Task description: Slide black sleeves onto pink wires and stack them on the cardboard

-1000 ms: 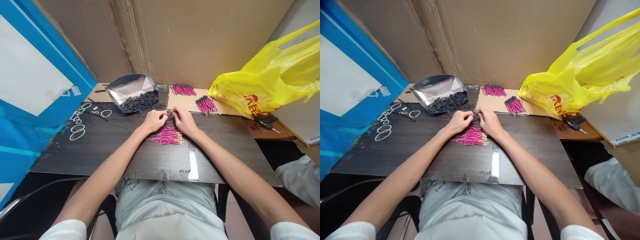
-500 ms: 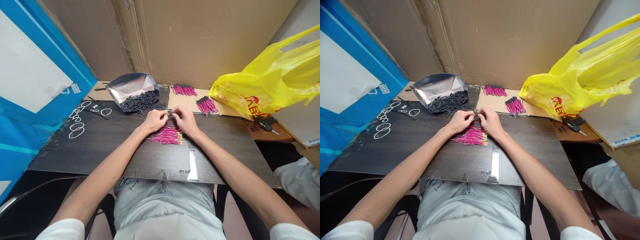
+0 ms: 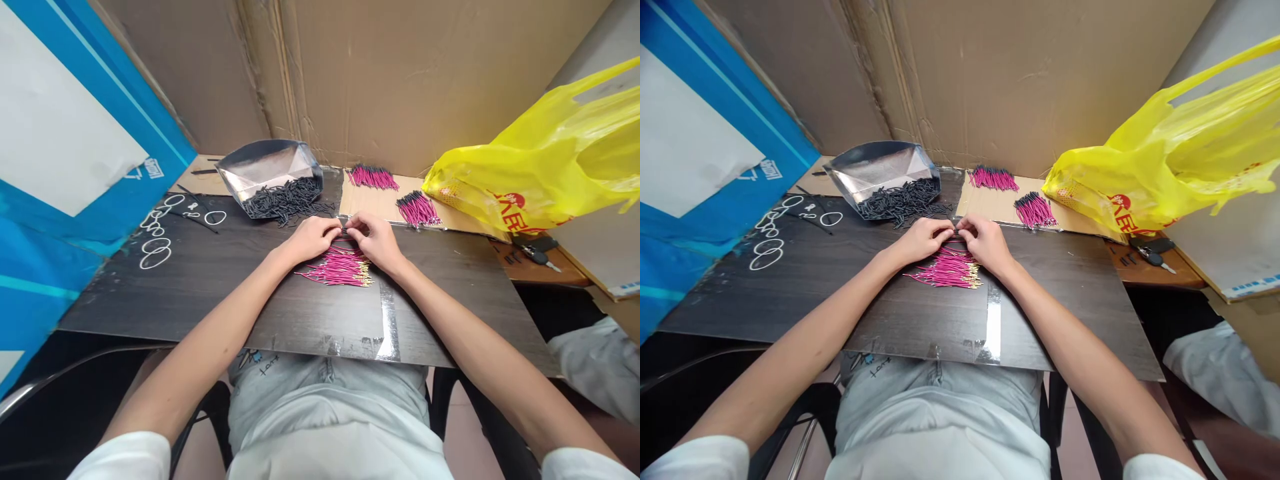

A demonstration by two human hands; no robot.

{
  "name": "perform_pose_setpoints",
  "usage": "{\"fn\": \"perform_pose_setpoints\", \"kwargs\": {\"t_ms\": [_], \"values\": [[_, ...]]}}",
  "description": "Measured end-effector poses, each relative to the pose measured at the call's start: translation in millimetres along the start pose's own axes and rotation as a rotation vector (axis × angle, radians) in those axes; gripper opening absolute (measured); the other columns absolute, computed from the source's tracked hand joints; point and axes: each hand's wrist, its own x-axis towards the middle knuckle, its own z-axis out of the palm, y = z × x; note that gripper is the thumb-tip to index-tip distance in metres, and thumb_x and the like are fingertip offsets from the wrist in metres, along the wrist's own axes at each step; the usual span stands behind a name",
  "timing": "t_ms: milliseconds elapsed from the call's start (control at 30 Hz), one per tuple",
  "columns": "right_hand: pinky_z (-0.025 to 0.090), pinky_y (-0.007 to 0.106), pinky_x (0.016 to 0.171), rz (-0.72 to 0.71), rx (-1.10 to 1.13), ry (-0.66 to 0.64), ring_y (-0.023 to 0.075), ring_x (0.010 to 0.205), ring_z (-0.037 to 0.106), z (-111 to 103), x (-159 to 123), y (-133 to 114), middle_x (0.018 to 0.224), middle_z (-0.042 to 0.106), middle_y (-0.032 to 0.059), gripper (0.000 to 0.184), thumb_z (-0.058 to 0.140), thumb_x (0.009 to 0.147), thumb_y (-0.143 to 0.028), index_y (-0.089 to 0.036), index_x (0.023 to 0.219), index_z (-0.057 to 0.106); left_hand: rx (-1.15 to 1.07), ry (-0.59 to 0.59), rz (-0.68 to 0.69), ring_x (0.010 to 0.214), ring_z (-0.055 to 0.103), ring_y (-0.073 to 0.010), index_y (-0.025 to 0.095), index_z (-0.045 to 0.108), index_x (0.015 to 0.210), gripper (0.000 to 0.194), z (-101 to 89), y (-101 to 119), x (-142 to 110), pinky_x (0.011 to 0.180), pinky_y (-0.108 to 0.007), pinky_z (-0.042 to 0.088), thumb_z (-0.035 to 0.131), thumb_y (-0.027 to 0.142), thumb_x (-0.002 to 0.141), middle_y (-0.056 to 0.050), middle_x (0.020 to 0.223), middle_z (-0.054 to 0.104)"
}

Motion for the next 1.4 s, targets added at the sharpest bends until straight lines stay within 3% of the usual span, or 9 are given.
{"fn": "perform_pose_setpoints", "kwargs": {"t_ms": [267,767,1000,1233,1400], "values": [[0.049,0.032,0.082,-0.133,-0.158,-0.021,0.0199,0.087,0.066,-1.7,-0.8,-2.7,0.092,0.072,0.0035,0.015,0.055,0.091,-0.012,-0.022,0.091,0.066,-0.064,-0.083,-0.021,0.063,0.05,-0.0152,0.017,0.064,0.075,0.025,-5.1,0.0,1.0,0.065,-0.029,0.033,0.049,0.023,0.095,-0.002,0.07,0.064],[0.049,0.033,0.082,-0.097,-0.159,-0.029,0.0202,0.087,0.066,-2.5,-1.1,-5.8,0.093,0.073,0.0038,0.014,0.056,0.093,-0.012,-0.021,0.093,0.066,0.005,-0.06,-0.051,0.064,0.052,-0.0164,0.016,0.069,0.083,0.024,1.0,1.3,2.0,0.067,-0.031,0.033,0.051,0.022,0.098,-0.005,0.074,0.066],[0.056,0.036,0.085,0.071,0.177,0.062,0.0186,0.088,0.07,2.1,3.1,9.9,0.1,0.075,0.0055,0.019,0.055,0.096,-0.023,-0.019,0.107,0.07,-0.097,0.009,-0.029,0.066,0.05,-0.0145,0.016,0.062,0.079,0.026,-2.1,0.7,3.9,0.068,-0.029,0.034,0.048,0.025,0.099,-0.002,0.073,0.062],[0.054,0.027,0.064,0.166,0.451,0.002,0.0152,0.075,0.067,4.4,6.8,17.5,0.089,0.072,0.0048,0.024,0.067,0.088,-0.039,-0.018,0.101,0.068,-0.155,0.04,-0.008,0.064,0.043,-0.0125,0.016,0.054,0.074,0.029,-2.3,5.1,2.4,0.065,-0.028,0.032,0.046,0.027,0.1,0.001,0.068,0.052],[0.053,0.025,0.06,0.2,0.527,-0.033,0.0147,0.072,0.065,3.9,7.8,16.0,0.082,0.07,0.0039,0.035,0.074,0.083,-0.049,-0.018,0.098,0.068,-0.192,0.037,0.004,0.064,0.042,-0.0121,0.016,0.054,0.074,0.03,-2.5,3.1,1.6,0.065,-0.027,0.031,0.046,0.028,0.1,0.001,0.07,0.052]]}}
